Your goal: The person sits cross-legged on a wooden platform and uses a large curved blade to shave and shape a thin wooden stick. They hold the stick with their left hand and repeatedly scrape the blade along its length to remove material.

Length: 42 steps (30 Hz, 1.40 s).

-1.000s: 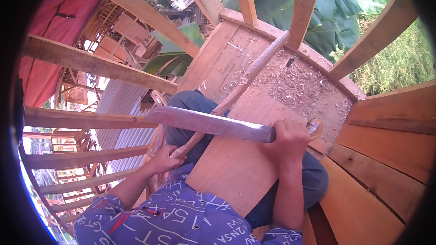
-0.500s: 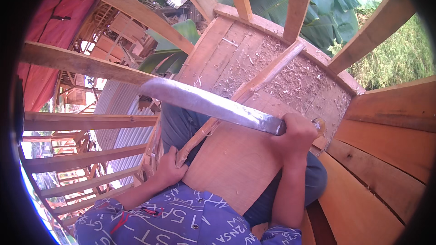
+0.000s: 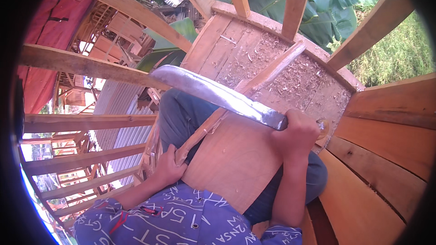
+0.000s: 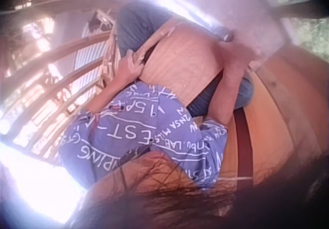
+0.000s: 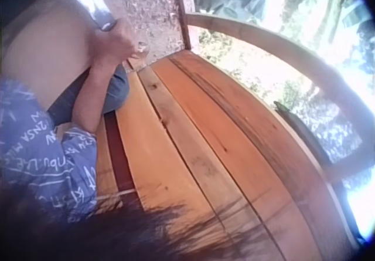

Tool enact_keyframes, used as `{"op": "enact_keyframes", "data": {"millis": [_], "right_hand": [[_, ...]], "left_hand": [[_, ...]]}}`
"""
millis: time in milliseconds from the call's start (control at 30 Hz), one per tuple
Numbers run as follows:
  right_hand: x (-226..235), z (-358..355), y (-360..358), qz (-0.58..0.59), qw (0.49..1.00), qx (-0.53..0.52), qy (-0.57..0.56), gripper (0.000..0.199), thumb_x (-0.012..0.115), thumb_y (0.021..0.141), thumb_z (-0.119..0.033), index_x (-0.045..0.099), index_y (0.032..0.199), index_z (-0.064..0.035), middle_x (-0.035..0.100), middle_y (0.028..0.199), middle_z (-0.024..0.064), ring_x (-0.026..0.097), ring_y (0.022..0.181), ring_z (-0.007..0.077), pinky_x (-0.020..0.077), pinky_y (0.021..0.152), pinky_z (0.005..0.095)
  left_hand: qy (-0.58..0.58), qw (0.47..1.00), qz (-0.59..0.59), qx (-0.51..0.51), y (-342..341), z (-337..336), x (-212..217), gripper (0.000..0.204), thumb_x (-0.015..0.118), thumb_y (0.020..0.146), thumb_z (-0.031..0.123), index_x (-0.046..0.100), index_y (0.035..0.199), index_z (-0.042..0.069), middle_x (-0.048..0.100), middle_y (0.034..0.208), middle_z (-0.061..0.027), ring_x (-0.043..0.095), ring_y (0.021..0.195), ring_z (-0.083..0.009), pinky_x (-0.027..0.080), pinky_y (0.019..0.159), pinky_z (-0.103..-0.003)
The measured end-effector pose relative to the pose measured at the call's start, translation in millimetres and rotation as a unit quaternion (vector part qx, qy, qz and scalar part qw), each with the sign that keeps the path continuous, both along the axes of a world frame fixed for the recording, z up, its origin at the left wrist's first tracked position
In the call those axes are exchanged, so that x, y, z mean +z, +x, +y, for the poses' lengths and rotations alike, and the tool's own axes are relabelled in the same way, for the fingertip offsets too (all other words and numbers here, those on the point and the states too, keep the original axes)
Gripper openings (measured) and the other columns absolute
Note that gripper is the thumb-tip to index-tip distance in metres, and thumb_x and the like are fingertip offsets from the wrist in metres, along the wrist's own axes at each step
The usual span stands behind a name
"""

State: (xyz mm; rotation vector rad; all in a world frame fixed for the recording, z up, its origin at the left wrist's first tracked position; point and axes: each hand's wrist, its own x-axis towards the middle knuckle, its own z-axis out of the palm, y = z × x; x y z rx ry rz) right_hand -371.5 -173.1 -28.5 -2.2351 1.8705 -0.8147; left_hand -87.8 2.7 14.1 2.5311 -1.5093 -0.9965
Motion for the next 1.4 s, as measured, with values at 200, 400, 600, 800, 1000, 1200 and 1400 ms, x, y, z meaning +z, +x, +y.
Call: {"op": "enact_keyframes", "data": {"millis": [200, 400, 600, 800, 1000, 1200, 1400], "right_hand": [[0.3, 5.0, 14.0, -0.015, 0.999, 0.046, 0.001, 0.012, 0.062, 0.056, -0.014, 0.054, 0.061, -0.0073, 0.055, 0.061, 0.0107, 0.056, 0.059, 0.0317, 0.0409, 0.054, 0.0408], [-6.4, 1.7, 4.0, 0.002, 1.000, 0.014, -0.011, 0.015, 0.065, 0.056, -0.016, 0.054, 0.062, -0.0070, 0.055, 0.061, 0.0100, 0.056, 0.059, 0.0306, 0.0405, 0.054, 0.0401], [2.3, 3.9, 14.8, -0.015, 0.999, 0.017, -0.032, 0.017, 0.064, 0.055, -0.017, 0.051, 0.060, -0.0075, 0.053, 0.060, 0.0089, 0.056, 0.058, 0.0296, 0.0404, 0.054, 0.0390], [-4.8, 3.6, 5.6, 0.013, 1.000, 0.004, -0.018, 0.024, 0.068, 0.058, -0.023, 0.050, 0.059, -0.0078, 0.053, 0.059, 0.0087, 0.055, 0.057, 0.0296, 0.0406, 0.055, 0.0386], [-2.3, 6.7, 22.5, -0.010, 1.000, 0.018, -0.015, 0.022, 0.068, 0.058, -0.020, 0.050, 0.059, -0.0077, 0.052, 0.056, 0.0084, 0.055, 0.055, 0.0306, 0.0400, 0.052, 0.0404], [-12.0, 0.5, -1.6, 0.024, 0.998, -0.060, 0.005, 0.023, 0.068, 0.056, -0.020, 0.049, 0.058, -0.0072, 0.051, 0.054, 0.0096, 0.055, 0.054, 0.0320, 0.0393, 0.050, 0.0418], [-4.2, 4.9, 30.6, -0.025, 0.997, 0.055, -0.055, 0.015, 0.064, 0.057, -0.016, 0.052, 0.059, -0.0072, 0.054, 0.057, 0.0111, 0.055, 0.055, 0.0324, 0.0397, 0.051, 0.0416]], "left_hand": [[0.004, 1.000, 0.005, 0.002, 0.0, -2.2, 3.3, 0.038, 0.063, 0.072, 0.020, 0.041, 0.091, -0.004, 0.058, 0.077, -0.0307, 0.058, 0.078, -0.0491, 0.046, 0.070, -0.052], [0.012, 0.999, 0.030, 0.012, 2.0, -4.1, 0.6, 0.040, 0.063, 0.071, 0.019, 0.041, 0.094, -0.005, 0.058, 0.078, -0.0312, 0.058, 0.080, -0.0493, 0.045, 0.071, -0.052], [0.021, 0.999, 0.030, 0.012, 5.8, -3.4, 3.2, 0.038, 0.063, 0.070, 0.017, 0.043, 0.093, -0.005, 0.058, 0.078, -0.0312, 0.058, 0.080, -0.0488, 0.045, 0.071, -0.051], [0.017, 0.997, 0.064, 0.027, 5.4, -6.7, 5.1, 0.036, 0.063, 0.070, 0.016, 0.044, 0.092, -0.006, 0.057, 0.077, -0.0308, 0.058, 0.079, -0.0481, 0.045, 0.069, -0.049], [0.020, 0.998, 0.056, 0.021, 9.1, -3.5, 4.3, 0.036, 0.063, 0.070, 0.016, 0.045, 0.092, -0.006, 0.057, 0.077, -0.0303, 0.058, 0.078, -0.0475, 0.045, 0.068, -0.048], [0.038, 0.997, 0.055, 0.030, 4.9, -13.0, 11.0, 0.035, 0.063, 0.070, 0.017, 0.046, 0.090, -0.006, 0.057, 0.077, -0.0297, 0.059, 0.077, -0.0469, 0.045, 0.068, -0.048], [0.027, 0.998, 0.054, 0.021, 12.9, -7.4, 6.2, 0.036, 0.064, 0.067, 0.016, 0.048, 0.090, -0.006, 0.057, 0.075, -0.0288, 0.059, 0.076, -0.0464, 0.046, 0.068, -0.047]]}}
